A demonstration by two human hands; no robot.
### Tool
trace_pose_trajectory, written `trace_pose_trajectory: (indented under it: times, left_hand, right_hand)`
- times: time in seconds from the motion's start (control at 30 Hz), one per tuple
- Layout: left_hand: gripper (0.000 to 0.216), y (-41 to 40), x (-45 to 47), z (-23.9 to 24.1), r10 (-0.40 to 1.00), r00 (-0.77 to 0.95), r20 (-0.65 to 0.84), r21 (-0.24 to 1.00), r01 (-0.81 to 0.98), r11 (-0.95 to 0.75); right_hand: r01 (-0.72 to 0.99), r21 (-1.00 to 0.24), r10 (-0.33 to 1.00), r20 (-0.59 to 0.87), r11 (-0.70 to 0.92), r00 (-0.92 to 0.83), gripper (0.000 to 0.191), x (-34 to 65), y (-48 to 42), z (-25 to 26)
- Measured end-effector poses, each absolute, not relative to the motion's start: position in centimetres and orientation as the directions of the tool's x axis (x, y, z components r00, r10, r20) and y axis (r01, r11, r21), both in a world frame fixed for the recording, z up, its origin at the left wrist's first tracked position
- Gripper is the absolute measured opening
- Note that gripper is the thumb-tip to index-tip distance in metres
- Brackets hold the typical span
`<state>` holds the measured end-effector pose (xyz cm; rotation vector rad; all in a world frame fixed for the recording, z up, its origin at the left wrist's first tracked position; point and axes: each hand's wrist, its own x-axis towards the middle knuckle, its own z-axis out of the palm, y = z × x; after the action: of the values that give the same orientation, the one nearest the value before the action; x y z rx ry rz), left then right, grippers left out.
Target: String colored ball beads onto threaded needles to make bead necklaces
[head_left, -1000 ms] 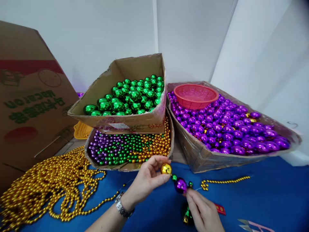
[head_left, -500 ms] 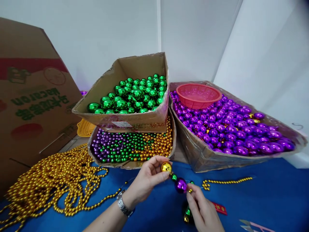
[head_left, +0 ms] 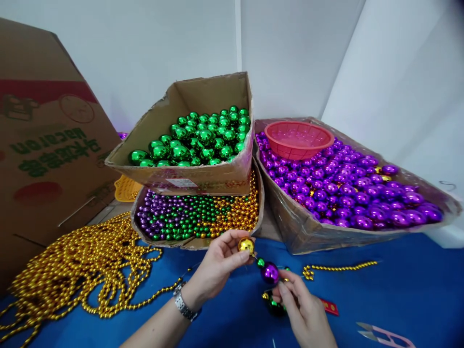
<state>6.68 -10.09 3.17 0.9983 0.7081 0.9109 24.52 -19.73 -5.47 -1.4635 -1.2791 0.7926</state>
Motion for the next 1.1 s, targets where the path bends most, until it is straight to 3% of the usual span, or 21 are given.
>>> trace_pose_trajectory:
  times: [0.23, 0.67, 0.93, 1.1]
  left_hand:
    - [0.033, -10.2, 6.7, 3.0, 0.897, 0.433, -0.088, 0.931, -0.286, 0.229]
    - [0.033, -10.3, 6.5, 2.5, 0.890, 0.453, -0.049, 0.932, -0.300, 0.205]
    - [0.032, -10.3, 6.3, 2.4, 0.882, 0.470, -0.033, 0.926, -0.318, 0.205]
    - [0.033, -10.4, 6.1, 2.5, 0.894, 0.448, 0.002, 0.963, -0.243, 0.119]
  right_hand:
    - [0.585, -0.769, 0.941, 0.337, 0.257, 0.031, 0.026, 25.6, -19.2, -4.6]
    - [0.508, -0.823, 0.931, 0.350, 0.254, 0.101, 0.025, 25.3, -19.6, -5.7]
    - [0.533, -0.800, 0.942, 0.334, 0.275, 0.015, 0.019, 25.6, -19.4, -6.4]
    - [0.488, -0.842, 0.937, 0.326, 0.228, 0.125, 0.023, 24.9, -19.7, -6.3]
